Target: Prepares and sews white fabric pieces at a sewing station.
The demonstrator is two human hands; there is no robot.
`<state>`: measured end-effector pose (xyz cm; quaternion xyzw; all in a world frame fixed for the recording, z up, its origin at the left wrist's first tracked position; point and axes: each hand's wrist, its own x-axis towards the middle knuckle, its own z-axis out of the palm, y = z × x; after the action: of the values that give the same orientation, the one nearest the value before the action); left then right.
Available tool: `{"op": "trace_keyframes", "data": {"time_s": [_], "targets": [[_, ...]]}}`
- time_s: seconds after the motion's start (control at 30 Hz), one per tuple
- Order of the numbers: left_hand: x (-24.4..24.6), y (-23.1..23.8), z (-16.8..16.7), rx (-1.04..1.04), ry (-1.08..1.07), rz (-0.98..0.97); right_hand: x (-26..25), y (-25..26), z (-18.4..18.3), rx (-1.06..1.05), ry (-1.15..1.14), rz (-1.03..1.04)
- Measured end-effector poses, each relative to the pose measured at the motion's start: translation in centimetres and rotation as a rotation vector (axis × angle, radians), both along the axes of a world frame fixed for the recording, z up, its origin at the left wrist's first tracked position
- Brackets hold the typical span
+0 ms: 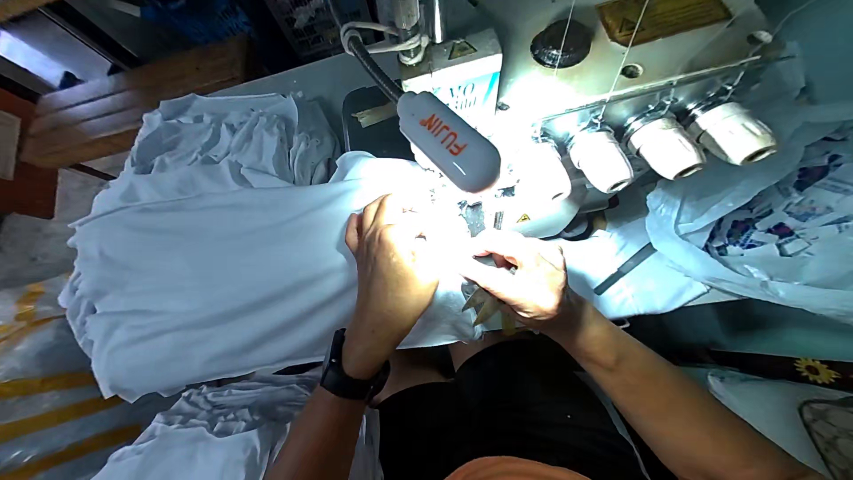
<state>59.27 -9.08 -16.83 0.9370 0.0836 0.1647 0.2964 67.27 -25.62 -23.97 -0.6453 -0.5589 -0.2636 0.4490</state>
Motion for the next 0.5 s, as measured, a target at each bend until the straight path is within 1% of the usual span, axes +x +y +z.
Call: {"op": "trace_keyframes", "data": {"time_s": [0.13, 0.27, 0.4, 0.5], "targets": [[0.0, 0.0, 0.0, 0.009, -0.006, 0.005, -0.2, -0.2, 0.6, -0.076, -0.034, -0.053], [-0.1, 1.2, 0.3, -0.032, 0.023, -0.062, -0.9, -0.2, 1.5, -0.155, -0.017, -0.135], [0.0, 1.7, 0.4, -0.057, 0.025, -0.064, -1.2, -0.1, 2.1, -0.178, -0.023, -0.176], [0.1, 1.3, 0.3, -0.048, 0.009, -0.048, -1.3, -0.1, 2.3, -0.19, 0.028, -0.169]]}}
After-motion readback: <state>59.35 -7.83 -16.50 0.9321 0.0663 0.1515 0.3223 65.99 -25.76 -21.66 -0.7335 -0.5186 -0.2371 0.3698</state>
